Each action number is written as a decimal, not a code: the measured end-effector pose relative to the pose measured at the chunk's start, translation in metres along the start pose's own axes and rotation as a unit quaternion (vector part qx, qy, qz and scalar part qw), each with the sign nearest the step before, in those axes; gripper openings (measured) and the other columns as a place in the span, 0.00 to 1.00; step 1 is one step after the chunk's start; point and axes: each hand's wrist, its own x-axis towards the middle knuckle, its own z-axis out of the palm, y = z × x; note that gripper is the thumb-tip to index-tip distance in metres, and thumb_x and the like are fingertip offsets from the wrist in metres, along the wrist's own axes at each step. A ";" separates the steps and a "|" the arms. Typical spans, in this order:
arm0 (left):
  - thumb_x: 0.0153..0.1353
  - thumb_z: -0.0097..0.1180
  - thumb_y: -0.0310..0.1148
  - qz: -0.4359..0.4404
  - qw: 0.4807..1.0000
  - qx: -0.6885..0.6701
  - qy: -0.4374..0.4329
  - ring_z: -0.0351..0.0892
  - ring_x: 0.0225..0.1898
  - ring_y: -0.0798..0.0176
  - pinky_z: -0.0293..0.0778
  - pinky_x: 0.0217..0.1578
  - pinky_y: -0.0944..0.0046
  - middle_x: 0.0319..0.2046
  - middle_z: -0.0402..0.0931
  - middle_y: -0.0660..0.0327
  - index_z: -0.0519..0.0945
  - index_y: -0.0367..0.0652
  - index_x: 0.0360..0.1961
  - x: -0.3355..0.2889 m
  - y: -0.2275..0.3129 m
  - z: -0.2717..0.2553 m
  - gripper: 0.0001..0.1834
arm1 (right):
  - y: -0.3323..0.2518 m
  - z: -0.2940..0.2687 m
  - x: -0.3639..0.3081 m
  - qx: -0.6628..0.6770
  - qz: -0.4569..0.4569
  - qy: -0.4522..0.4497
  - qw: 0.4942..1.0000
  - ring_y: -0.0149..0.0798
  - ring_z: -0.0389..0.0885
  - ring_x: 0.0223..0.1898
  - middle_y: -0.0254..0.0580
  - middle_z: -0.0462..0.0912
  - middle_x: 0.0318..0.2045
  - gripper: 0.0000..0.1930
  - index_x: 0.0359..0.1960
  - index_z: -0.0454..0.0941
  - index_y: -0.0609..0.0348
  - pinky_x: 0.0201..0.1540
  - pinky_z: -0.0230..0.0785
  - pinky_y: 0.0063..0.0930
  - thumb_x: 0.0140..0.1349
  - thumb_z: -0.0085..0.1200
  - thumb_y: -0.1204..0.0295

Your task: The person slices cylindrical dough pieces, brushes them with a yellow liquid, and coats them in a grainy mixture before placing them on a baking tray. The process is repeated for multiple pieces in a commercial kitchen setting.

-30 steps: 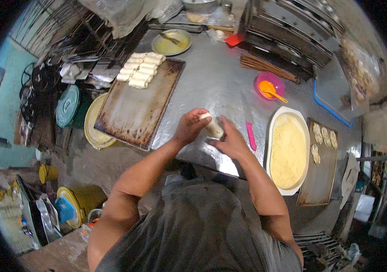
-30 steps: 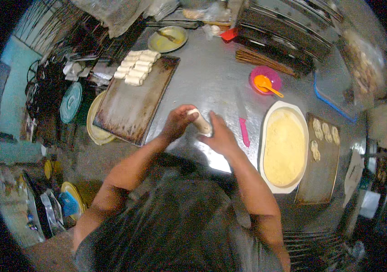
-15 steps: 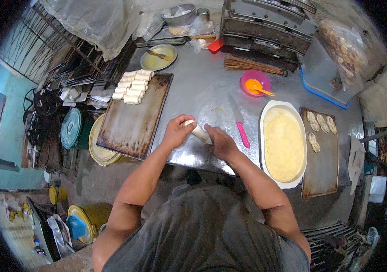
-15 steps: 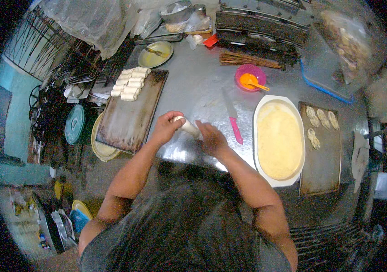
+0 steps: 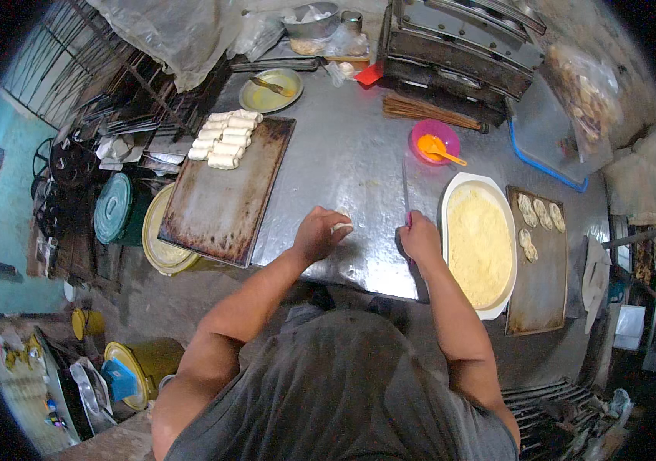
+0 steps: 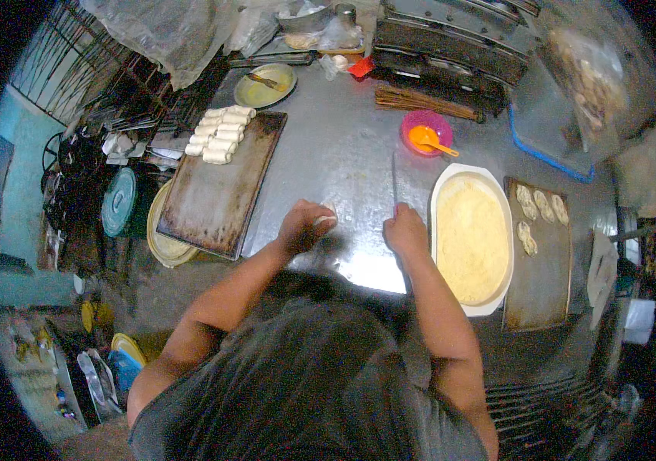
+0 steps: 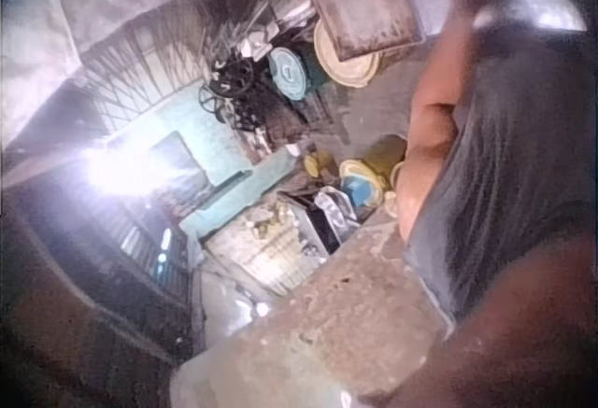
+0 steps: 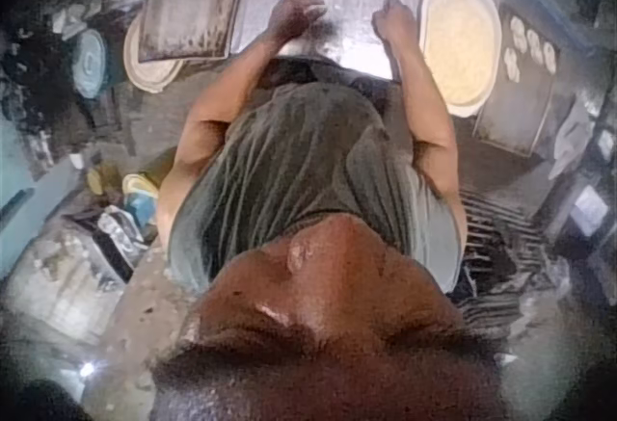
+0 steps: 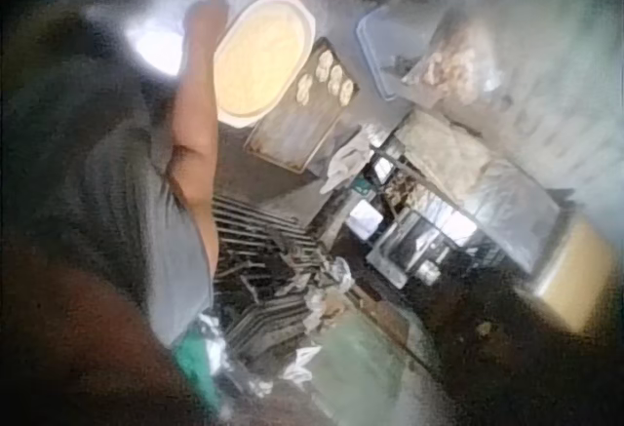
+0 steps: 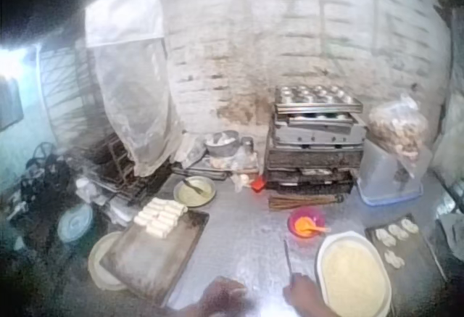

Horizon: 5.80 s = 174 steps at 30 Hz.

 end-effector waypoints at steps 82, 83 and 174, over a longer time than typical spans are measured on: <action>0.61 0.66 0.41 -0.350 0.913 -0.188 -0.095 0.84 0.34 0.66 0.80 0.38 0.66 0.38 0.87 0.58 0.84 0.40 0.51 0.084 -0.087 -0.005 0.21 | -0.034 0.053 0.109 0.211 -0.009 -0.040 0.977 0.42 0.83 0.35 0.46 0.86 0.33 0.15 0.47 0.82 0.64 0.41 0.75 0.39 0.63 0.63 0.68; 0.59 0.68 0.42 -0.308 0.941 -0.082 -0.115 0.84 0.35 0.64 0.81 0.40 0.64 0.38 0.87 0.57 0.85 0.40 0.50 0.084 -0.097 -0.002 0.22 | -0.034 0.053 0.108 0.180 -0.013 -0.016 0.983 0.43 0.84 0.35 0.48 0.86 0.34 0.15 0.47 0.82 0.64 0.42 0.75 0.40 0.63 0.64 0.67; 0.63 0.68 0.41 -0.395 0.863 -0.311 -0.052 0.80 0.44 0.63 0.77 0.47 0.60 0.43 0.83 0.57 0.80 0.39 0.55 0.009 0.005 -0.015 0.24 | -0.043 0.045 -0.033 0.368 -0.056 -0.053 0.927 0.43 0.82 0.55 0.49 0.83 0.54 0.40 0.72 0.62 0.60 0.60 0.72 0.34 0.59 0.70 0.71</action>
